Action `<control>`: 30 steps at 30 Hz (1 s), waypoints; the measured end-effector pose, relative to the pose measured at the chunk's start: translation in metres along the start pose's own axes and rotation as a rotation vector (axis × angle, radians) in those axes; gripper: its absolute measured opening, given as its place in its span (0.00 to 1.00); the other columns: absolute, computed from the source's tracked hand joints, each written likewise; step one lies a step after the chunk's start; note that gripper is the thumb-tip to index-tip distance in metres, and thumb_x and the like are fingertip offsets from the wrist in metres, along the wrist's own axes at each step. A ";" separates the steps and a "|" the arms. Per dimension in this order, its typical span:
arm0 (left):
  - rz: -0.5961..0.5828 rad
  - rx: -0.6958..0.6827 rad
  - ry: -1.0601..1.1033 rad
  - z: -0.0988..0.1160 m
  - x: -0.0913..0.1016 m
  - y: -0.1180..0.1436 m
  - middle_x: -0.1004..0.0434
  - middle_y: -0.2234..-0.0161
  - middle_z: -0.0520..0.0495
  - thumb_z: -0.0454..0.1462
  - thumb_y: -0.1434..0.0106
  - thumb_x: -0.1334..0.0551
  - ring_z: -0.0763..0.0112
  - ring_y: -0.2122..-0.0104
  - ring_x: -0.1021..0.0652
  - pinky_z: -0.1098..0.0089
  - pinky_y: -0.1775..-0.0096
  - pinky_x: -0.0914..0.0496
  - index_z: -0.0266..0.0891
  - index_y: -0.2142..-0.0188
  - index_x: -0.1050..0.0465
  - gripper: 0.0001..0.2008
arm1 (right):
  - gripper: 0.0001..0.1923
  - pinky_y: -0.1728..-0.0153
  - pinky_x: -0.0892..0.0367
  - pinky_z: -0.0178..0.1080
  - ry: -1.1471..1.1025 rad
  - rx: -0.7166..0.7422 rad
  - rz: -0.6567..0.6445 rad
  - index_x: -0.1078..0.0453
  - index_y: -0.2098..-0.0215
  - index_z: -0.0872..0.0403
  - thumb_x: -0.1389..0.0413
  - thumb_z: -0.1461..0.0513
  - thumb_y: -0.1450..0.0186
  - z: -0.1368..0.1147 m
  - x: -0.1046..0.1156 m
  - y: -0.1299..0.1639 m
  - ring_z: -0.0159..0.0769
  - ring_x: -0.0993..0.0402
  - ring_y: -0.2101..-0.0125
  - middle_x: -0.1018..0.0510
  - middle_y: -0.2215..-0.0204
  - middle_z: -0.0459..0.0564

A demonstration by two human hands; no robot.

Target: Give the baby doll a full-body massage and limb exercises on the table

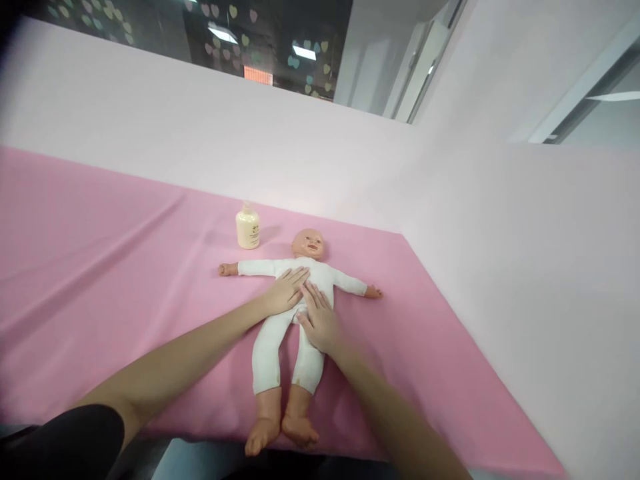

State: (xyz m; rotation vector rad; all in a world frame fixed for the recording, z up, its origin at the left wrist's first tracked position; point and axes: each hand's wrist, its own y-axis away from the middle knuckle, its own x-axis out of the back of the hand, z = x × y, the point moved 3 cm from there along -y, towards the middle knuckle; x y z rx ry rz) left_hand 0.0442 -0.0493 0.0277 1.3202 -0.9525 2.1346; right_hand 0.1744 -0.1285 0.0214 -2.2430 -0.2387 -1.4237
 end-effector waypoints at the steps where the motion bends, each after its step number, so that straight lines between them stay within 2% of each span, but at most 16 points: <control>1: 0.000 -0.025 0.002 0.002 0.001 0.000 0.49 0.35 0.37 0.40 0.32 0.56 0.59 0.35 0.48 0.53 0.37 0.53 0.29 0.37 0.49 0.27 | 0.31 0.35 0.57 0.52 0.009 -0.002 -0.004 0.63 0.32 0.54 0.61 0.54 0.30 0.000 0.000 -0.002 0.40 0.64 0.33 0.56 0.33 0.53; 4: 0.004 -0.118 0.014 0.004 0.001 -0.002 0.45 0.36 0.37 0.40 0.33 0.52 0.58 0.36 0.45 0.53 0.37 0.52 0.31 0.37 0.47 0.27 | 0.32 0.35 0.59 0.52 0.055 0.020 -0.007 0.63 0.32 0.56 0.60 0.54 0.30 0.000 0.004 -0.013 0.40 0.67 0.33 0.60 0.32 0.54; 6: -0.002 -0.229 0.040 0.006 -0.001 -0.001 0.42 0.38 0.38 0.40 0.34 0.50 0.58 0.37 0.42 0.54 0.37 0.51 0.33 0.38 0.44 0.26 | 0.31 0.35 0.62 0.53 0.093 0.083 -0.012 0.59 0.33 0.55 0.59 0.55 0.31 0.000 0.009 -0.024 0.42 0.68 0.33 0.59 0.32 0.52; 9: 0.000 -0.342 0.099 0.006 -0.002 0.001 0.34 0.42 0.39 0.39 0.36 0.48 0.59 0.42 0.34 0.58 0.41 0.42 0.34 0.43 0.36 0.23 | 0.27 0.35 0.62 0.52 0.097 0.256 -0.097 0.49 0.35 0.51 0.57 0.56 0.32 -0.003 0.013 -0.044 0.42 0.59 0.34 0.48 0.34 0.48; 11: 0.021 -0.310 0.111 0.003 0.000 0.002 0.28 0.47 0.40 0.36 0.37 0.48 0.60 0.47 0.29 0.60 0.45 0.36 0.34 0.48 0.31 0.19 | 0.24 0.36 0.59 0.51 0.065 0.283 -0.111 0.44 0.38 0.49 0.60 0.58 0.31 -0.001 0.015 -0.059 0.39 0.51 0.35 0.40 0.37 0.47; 14: 0.036 -0.243 0.082 0.001 0.002 0.002 0.24 0.53 0.40 0.33 0.39 0.48 0.60 0.53 0.26 0.60 0.50 0.33 0.33 0.54 0.27 0.17 | 0.22 0.37 0.55 0.50 0.018 0.216 -0.101 0.37 0.42 0.48 0.60 0.58 0.30 0.006 0.012 -0.079 0.38 0.46 0.37 0.34 0.41 0.46; 17: 0.007 -0.254 0.064 0.002 0.004 0.000 0.24 0.53 0.41 0.32 0.40 0.47 0.60 0.55 0.25 0.60 0.51 0.32 0.34 0.54 0.27 0.17 | 0.21 0.37 0.54 0.50 -0.021 0.136 -0.071 0.34 0.44 0.48 0.60 0.57 0.30 0.015 0.006 -0.089 0.39 0.46 0.37 0.34 0.41 0.46; 25: 0.060 -0.267 0.103 0.000 0.002 -0.004 0.24 0.51 0.44 0.34 0.36 0.48 0.64 0.49 0.28 0.60 0.43 0.39 0.38 0.56 0.25 0.15 | 0.22 0.37 0.55 0.50 0.003 -0.125 0.105 0.36 0.42 0.48 0.61 0.56 0.31 0.029 0.001 -0.083 0.42 0.51 0.36 0.41 0.37 0.44; 28: 0.074 -0.214 0.135 -0.003 0.002 -0.004 0.26 0.49 0.45 0.35 0.34 0.51 0.66 0.46 0.30 0.57 0.40 0.44 0.40 0.56 0.26 0.16 | 0.24 0.37 0.54 0.51 0.011 -0.165 0.128 0.40 0.40 0.47 0.62 0.55 0.30 0.037 0.001 -0.077 0.42 0.52 0.35 0.43 0.36 0.45; 30: 0.080 -0.153 0.159 -0.004 0.002 -0.004 0.29 0.45 0.47 0.37 0.32 0.53 0.66 0.42 0.34 0.56 0.38 0.46 0.41 0.51 0.29 0.18 | 0.25 0.37 0.53 0.50 0.003 -0.214 0.148 0.43 0.38 0.50 0.62 0.54 0.31 0.051 0.002 -0.073 0.42 0.52 0.35 0.44 0.36 0.49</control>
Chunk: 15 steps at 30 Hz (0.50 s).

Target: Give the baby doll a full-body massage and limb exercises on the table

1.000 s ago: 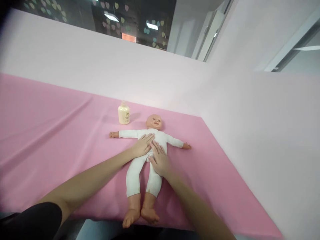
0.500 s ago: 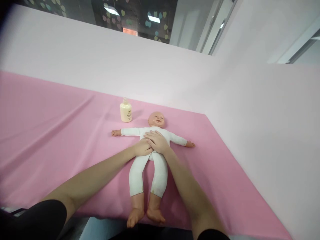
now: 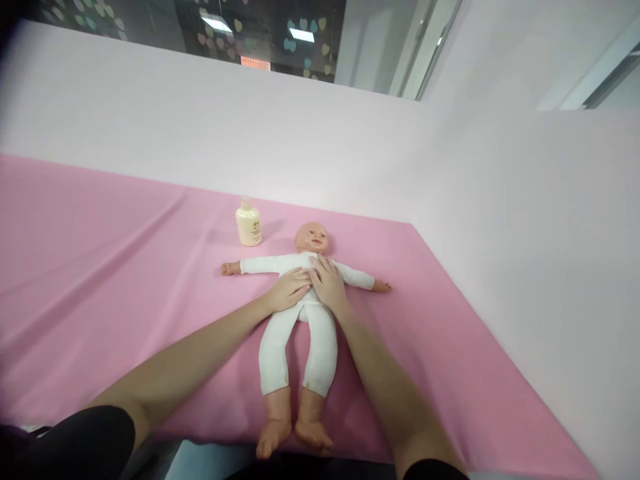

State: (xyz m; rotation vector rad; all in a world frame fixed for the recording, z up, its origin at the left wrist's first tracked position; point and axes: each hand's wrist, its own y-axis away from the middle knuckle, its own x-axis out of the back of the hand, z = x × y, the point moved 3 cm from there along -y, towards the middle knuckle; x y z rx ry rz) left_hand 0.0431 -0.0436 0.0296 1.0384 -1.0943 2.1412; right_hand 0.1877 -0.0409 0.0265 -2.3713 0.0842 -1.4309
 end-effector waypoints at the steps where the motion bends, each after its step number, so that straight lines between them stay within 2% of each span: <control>1: 0.004 0.032 0.011 -0.001 0.000 0.000 0.32 0.43 0.48 0.37 0.32 0.54 0.66 0.40 0.36 0.56 0.38 0.47 0.41 0.47 0.31 0.19 | 0.27 0.37 0.53 0.48 -0.010 -0.037 0.007 0.45 0.37 0.53 0.62 0.54 0.31 0.008 0.000 0.001 0.41 0.52 0.35 0.44 0.36 0.52; 5: 0.037 0.176 0.027 -0.009 0.001 0.001 0.40 0.38 0.45 0.40 0.31 0.55 0.65 0.37 0.42 0.57 0.37 0.50 0.37 0.39 0.42 0.23 | 0.33 0.37 0.52 0.45 -0.013 -0.151 -0.013 0.52 0.35 0.66 0.62 0.53 0.31 0.026 0.001 0.005 0.43 0.50 0.36 0.46 0.36 0.62; 9: 0.067 0.244 0.025 -0.015 -0.001 0.002 0.42 0.37 0.44 0.41 0.31 0.56 0.64 0.36 0.45 0.57 0.37 0.51 0.37 0.38 0.43 0.25 | 0.33 0.38 0.52 0.49 0.179 -0.231 -0.034 0.53 0.37 0.74 0.60 0.56 0.32 0.004 0.000 0.016 0.52 0.48 0.37 0.44 0.38 0.71; 12: 0.054 0.194 0.010 -0.013 0.000 0.004 0.44 0.36 0.44 0.42 0.31 0.58 0.64 0.35 0.47 0.56 0.37 0.52 0.38 0.37 0.47 0.26 | 0.35 0.41 0.50 0.56 0.285 -0.271 -0.073 0.56 0.36 0.75 0.58 0.55 0.32 -0.024 -0.003 0.027 0.61 0.51 0.37 0.48 0.38 0.76; 14: 0.028 0.102 0.003 -0.007 0.002 0.005 0.45 0.36 0.44 0.42 0.32 0.58 0.63 0.35 0.47 0.55 0.37 0.53 0.39 0.36 0.49 0.26 | 0.35 0.40 0.54 0.60 0.297 -0.185 -0.107 0.56 0.35 0.72 0.57 0.57 0.33 -0.042 -0.004 0.032 0.62 0.56 0.36 0.53 0.36 0.74; 15: 0.017 0.049 0.004 -0.003 0.003 0.006 0.44 0.36 0.44 0.42 0.32 0.57 0.63 0.35 0.47 0.55 0.37 0.53 0.39 0.36 0.49 0.26 | 0.34 0.39 0.56 0.60 0.281 -0.095 -0.136 0.56 0.35 0.71 0.56 0.59 0.34 -0.049 -0.004 0.034 0.61 0.58 0.35 0.53 0.36 0.72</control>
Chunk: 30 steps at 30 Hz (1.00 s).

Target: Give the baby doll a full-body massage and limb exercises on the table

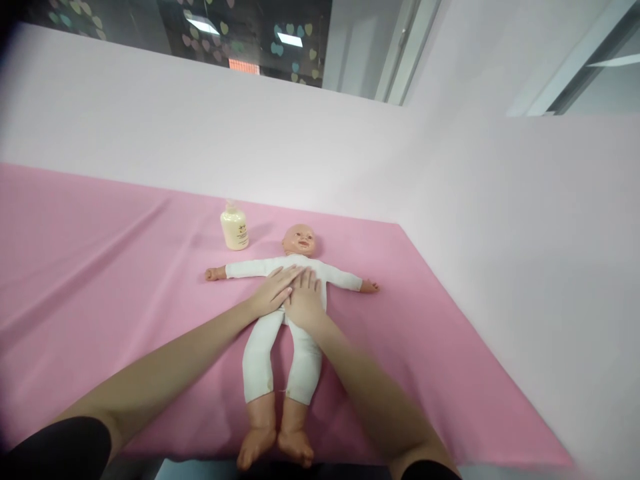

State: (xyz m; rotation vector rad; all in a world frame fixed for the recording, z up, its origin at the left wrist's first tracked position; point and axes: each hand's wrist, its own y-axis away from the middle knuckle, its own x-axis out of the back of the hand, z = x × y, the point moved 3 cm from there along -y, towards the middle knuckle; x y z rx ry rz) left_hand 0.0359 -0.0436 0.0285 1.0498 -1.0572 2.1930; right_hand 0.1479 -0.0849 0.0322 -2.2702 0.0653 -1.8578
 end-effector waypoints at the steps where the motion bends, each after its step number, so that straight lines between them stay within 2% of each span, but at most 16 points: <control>1: -0.008 -0.046 0.003 0.003 0.001 0.001 0.44 0.37 0.44 0.42 0.32 0.57 0.63 0.35 0.47 0.54 0.37 0.53 0.39 0.36 0.48 0.26 | 0.33 0.38 0.59 0.59 -0.019 0.123 -0.018 0.55 0.35 0.67 0.55 0.61 0.35 -0.006 0.002 0.001 0.58 0.59 0.35 0.52 0.35 0.68; 4: -0.017 -0.084 0.012 0.008 0.005 0.001 0.40 0.38 0.46 0.40 0.32 0.56 0.63 0.36 0.44 0.53 0.38 0.53 0.41 0.39 0.42 0.24 | 0.30 0.36 0.60 0.53 -0.125 0.400 -0.022 0.48 0.36 0.60 0.55 0.64 0.36 -0.010 0.008 0.000 0.47 0.55 0.35 0.44 0.36 0.59; 7: 0.016 -0.009 0.048 0.003 0.006 -0.002 0.37 0.40 0.47 0.40 0.31 0.57 0.64 0.38 0.41 0.53 0.38 0.49 0.44 0.40 0.40 0.22 | 0.26 0.36 0.55 0.48 -0.230 0.464 0.005 0.43 0.38 0.57 0.55 0.63 0.34 -0.002 0.012 -0.008 0.40 0.47 0.37 0.36 0.40 0.55; 10: 0.098 0.055 0.105 -0.009 0.004 -0.004 0.35 0.41 0.46 0.41 0.31 0.57 0.65 0.38 0.39 0.56 0.38 0.46 0.42 0.42 0.37 0.22 | 0.23 0.37 0.53 0.46 -0.275 0.438 0.024 0.40 0.39 0.55 0.57 0.61 0.32 0.004 0.012 -0.016 0.37 0.43 0.39 0.32 0.42 0.53; 13: 0.144 0.097 0.139 -0.022 0.001 -0.005 0.35 0.41 0.45 0.44 0.31 0.57 0.65 0.39 0.39 0.57 0.38 0.45 0.40 0.43 0.36 0.23 | 0.23 0.37 0.53 0.46 -0.284 0.391 0.024 0.41 0.39 0.51 0.56 0.59 0.31 0.006 0.013 -0.019 0.36 0.43 0.39 0.34 0.41 0.50; 16: 0.149 0.137 0.151 -0.030 -0.002 -0.003 0.38 0.39 0.45 0.45 0.31 0.57 0.66 0.38 0.40 0.58 0.37 0.47 0.39 0.41 0.38 0.24 | 0.24 0.37 0.54 0.47 -0.268 0.355 0.019 0.43 0.38 0.50 0.54 0.58 0.32 0.007 0.013 -0.020 0.38 0.47 0.37 0.39 0.38 0.49; 19: 0.148 0.169 0.135 -0.032 -0.003 -0.002 0.40 0.38 0.44 0.45 0.31 0.57 0.66 0.37 0.42 0.59 0.36 0.49 0.37 0.41 0.39 0.25 | 0.26 0.37 0.55 0.48 -0.250 0.308 0.013 0.43 0.38 0.51 0.53 0.57 0.33 0.009 0.013 -0.020 0.41 0.51 0.36 0.39 0.38 0.49; 25: 0.151 0.230 0.096 -0.037 -0.004 -0.001 0.43 0.37 0.42 0.42 0.32 0.56 0.65 0.37 0.43 0.56 0.36 0.49 0.36 0.40 0.41 0.24 | 0.26 0.36 0.58 0.49 -0.210 0.214 0.027 0.45 0.37 0.49 0.56 0.54 0.32 0.017 0.010 -0.023 0.42 0.54 0.35 0.44 0.36 0.46; 30: 0.155 0.273 0.063 -0.040 -0.005 0.000 0.44 0.37 0.42 0.42 0.32 0.54 0.63 0.36 0.44 0.55 0.37 0.49 0.39 0.40 0.41 0.24 | 0.31 0.38 0.55 0.54 -0.174 0.063 0.039 0.51 0.35 0.56 0.56 0.53 0.33 0.025 0.009 -0.023 0.49 0.56 0.34 0.51 0.34 0.54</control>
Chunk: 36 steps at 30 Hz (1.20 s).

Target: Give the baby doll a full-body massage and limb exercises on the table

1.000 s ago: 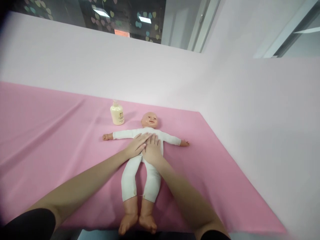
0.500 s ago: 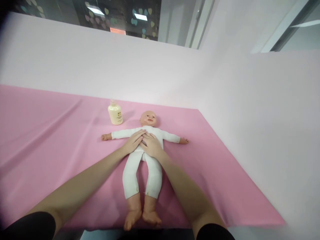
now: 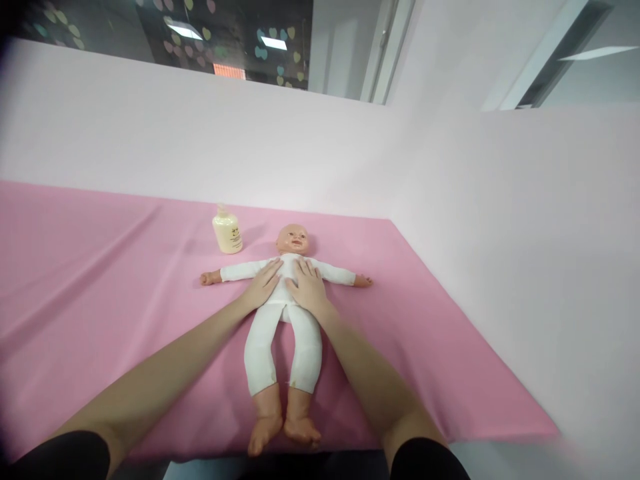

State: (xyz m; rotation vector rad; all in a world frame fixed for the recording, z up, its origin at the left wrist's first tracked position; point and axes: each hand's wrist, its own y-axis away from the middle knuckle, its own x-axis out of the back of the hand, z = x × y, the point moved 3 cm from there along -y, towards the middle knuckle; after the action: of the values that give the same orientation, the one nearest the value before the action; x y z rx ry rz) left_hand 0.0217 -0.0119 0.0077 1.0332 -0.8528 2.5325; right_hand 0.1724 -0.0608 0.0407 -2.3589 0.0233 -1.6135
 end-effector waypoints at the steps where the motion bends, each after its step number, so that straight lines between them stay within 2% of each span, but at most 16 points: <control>1: 0.001 0.002 -0.005 0.000 0.000 0.000 0.44 0.37 0.42 0.42 0.32 0.54 0.63 0.36 0.43 0.55 0.37 0.48 0.39 0.40 0.42 0.24 | 0.32 0.38 0.55 0.55 0.003 -0.032 0.005 0.53 0.34 0.58 0.56 0.53 0.33 0.000 -0.001 0.001 0.51 0.57 0.34 0.52 0.34 0.56; 5: 0.014 0.017 -0.018 -0.002 -0.002 0.000 0.44 0.37 0.42 0.43 0.32 0.54 0.63 0.36 0.43 0.55 0.37 0.48 0.39 0.39 0.42 0.24 | 0.33 0.40 0.55 0.59 0.021 -0.128 0.052 0.55 0.34 0.61 0.57 0.53 0.33 -0.005 -0.007 0.009 0.55 0.56 0.35 0.53 0.34 0.65; 10: 0.032 0.027 -0.020 -0.002 -0.002 0.000 0.43 0.37 0.39 0.42 0.33 0.54 0.61 0.37 0.43 0.54 0.37 0.48 0.35 0.40 0.41 0.24 | 0.32 0.41 0.56 0.62 0.066 -0.165 0.051 0.52 0.35 0.62 0.57 0.54 0.33 -0.018 -0.014 0.019 0.61 0.57 0.36 0.54 0.35 0.68; 12: 0.037 0.019 -0.010 0.000 -0.002 0.000 0.43 0.37 0.39 0.42 0.33 0.54 0.61 0.37 0.42 0.53 0.37 0.47 0.35 0.40 0.41 0.24 | 0.31 0.41 0.57 0.63 0.067 -0.101 0.037 0.51 0.35 0.58 0.56 0.54 0.33 -0.020 -0.012 0.019 0.61 0.59 0.35 0.54 0.34 0.64; 15: 0.040 0.022 0.000 0.001 -0.001 -0.001 0.42 0.38 0.39 0.42 0.33 0.54 0.62 0.37 0.42 0.54 0.38 0.47 0.36 0.41 0.40 0.24 | 0.28 0.39 0.58 0.61 0.030 0.054 -0.021 0.48 0.36 0.49 0.56 0.52 0.33 -0.018 -0.006 0.012 0.56 0.60 0.34 0.51 0.33 0.51; 17: 0.035 0.031 -0.007 0.001 -0.001 -0.001 0.42 0.37 0.41 0.41 0.33 0.53 0.62 0.37 0.42 0.54 0.37 0.47 0.37 0.41 0.40 0.23 | 0.27 0.38 0.59 0.58 0.000 0.109 -0.043 0.47 0.36 0.46 0.57 0.52 0.32 -0.012 -0.001 0.006 0.50 0.59 0.34 0.50 0.34 0.46; 20: 0.027 0.044 -0.035 0.000 0.000 -0.001 0.42 0.37 0.41 0.42 0.33 0.53 0.62 0.37 0.42 0.55 0.37 0.47 0.37 0.40 0.41 0.24 | 0.26 0.37 0.58 0.55 -0.035 0.097 -0.019 0.47 0.36 0.46 0.57 0.53 0.32 0.000 0.002 -0.002 0.45 0.57 0.34 0.48 0.34 0.45; 25: 0.029 0.116 -0.114 -0.007 0.005 -0.002 0.39 0.39 0.40 0.43 0.33 0.54 0.60 0.38 0.39 0.56 0.38 0.46 0.35 0.41 0.40 0.24 | 0.28 0.38 0.52 0.50 -0.096 -0.029 0.071 0.47 0.36 0.51 0.55 0.53 0.33 0.025 -0.005 -0.009 0.46 0.52 0.36 0.47 0.35 0.51; 28: 0.033 0.144 -0.186 -0.012 0.011 -0.004 0.36 0.41 0.39 0.43 0.33 0.54 0.58 0.40 0.36 0.56 0.39 0.44 0.33 0.43 0.38 0.24 | 0.28 0.39 0.49 0.45 -0.121 -0.077 0.127 0.45 0.38 0.58 0.58 0.53 0.32 0.047 -0.006 -0.013 0.43 0.45 0.38 0.40 0.38 0.57; 31: 0.046 0.140 -0.265 -0.012 0.016 -0.004 0.33 0.43 0.37 0.42 0.33 0.54 0.57 0.42 0.33 0.56 0.40 0.42 0.32 0.45 0.35 0.23 | 0.24 0.42 0.46 0.45 -0.043 -0.101 0.157 0.39 0.42 0.58 0.59 0.55 0.31 0.068 -0.002 -0.014 0.42 0.37 0.44 0.31 0.45 0.57; 36: 0.032 0.193 -0.413 -0.013 0.024 -0.001 0.32 0.44 0.39 0.41 0.33 0.55 0.54 0.42 0.34 0.55 0.41 0.43 0.33 0.46 0.34 0.23 | 0.21 0.45 0.48 0.45 0.147 -0.217 0.202 0.33 0.48 0.58 0.58 0.58 0.32 0.089 0.007 -0.007 0.43 0.34 0.49 0.26 0.52 0.58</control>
State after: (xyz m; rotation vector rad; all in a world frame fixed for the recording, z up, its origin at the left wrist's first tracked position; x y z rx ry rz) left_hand -0.0018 -0.0026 0.0174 1.6548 -0.7339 2.5043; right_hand 0.2557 -0.0352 0.0183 -2.2948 0.4735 -1.7548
